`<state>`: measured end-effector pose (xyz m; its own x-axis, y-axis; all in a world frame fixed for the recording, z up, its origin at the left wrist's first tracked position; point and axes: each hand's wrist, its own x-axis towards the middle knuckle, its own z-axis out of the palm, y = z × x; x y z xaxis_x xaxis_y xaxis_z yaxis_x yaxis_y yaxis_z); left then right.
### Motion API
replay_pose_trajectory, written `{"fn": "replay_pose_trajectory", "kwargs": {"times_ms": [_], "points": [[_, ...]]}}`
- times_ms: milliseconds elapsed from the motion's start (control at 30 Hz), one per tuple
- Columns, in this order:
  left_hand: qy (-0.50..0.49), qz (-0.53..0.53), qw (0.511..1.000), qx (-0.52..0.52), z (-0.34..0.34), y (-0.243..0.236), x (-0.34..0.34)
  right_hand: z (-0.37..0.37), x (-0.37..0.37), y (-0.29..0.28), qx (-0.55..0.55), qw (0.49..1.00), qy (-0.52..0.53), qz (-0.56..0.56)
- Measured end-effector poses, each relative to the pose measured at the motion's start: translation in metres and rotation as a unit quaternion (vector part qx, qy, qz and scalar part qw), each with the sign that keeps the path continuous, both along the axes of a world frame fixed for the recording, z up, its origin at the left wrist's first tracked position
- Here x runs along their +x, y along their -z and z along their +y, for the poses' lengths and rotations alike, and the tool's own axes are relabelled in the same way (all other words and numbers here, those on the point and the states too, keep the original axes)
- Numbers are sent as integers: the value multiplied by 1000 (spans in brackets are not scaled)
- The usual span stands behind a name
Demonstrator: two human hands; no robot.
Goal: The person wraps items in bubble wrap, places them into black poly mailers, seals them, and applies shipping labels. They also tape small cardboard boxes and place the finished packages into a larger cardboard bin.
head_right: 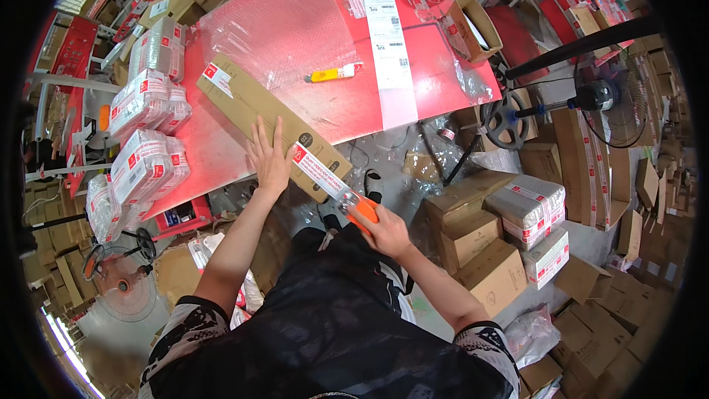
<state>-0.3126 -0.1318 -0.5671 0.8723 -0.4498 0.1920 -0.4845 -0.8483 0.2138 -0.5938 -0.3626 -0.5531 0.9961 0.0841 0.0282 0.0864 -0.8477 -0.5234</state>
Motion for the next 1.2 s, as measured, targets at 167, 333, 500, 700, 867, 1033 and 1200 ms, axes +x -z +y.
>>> {"fn": "replay_pose_trajectory", "kwargs": {"times_ms": [167, 333, 500, 700, 867, 1033, 1200], "points": [[-2, 98, 995, 9, 12, -3, -1, -6, -1, 74, 12, 984, 1, 177], [-78, 68, 980, -172, 5, 7, -17, 54, 97, 137, 500, 815, 54, 286], [-333, 275, 778, -456, 18, -5, -45, 52, 80, 74, 302, 927, -61, 212], [-201, 423, 629, -621, 68, -71, -52, -52, 82, -65, 144, 971, 7, 189], [-182, 308, 893, -272, 52, -19, -18, -156, 170, -47, -46, 947, 310, -68], [-207, 104, 973, -21, 2, -23, -34, -225, 239, 46, -264, 926, 268, -9], [-110, 313, 865, -378, -114, -34, -37, -200, 245, 37, -55, 956, 230, -171]]}}
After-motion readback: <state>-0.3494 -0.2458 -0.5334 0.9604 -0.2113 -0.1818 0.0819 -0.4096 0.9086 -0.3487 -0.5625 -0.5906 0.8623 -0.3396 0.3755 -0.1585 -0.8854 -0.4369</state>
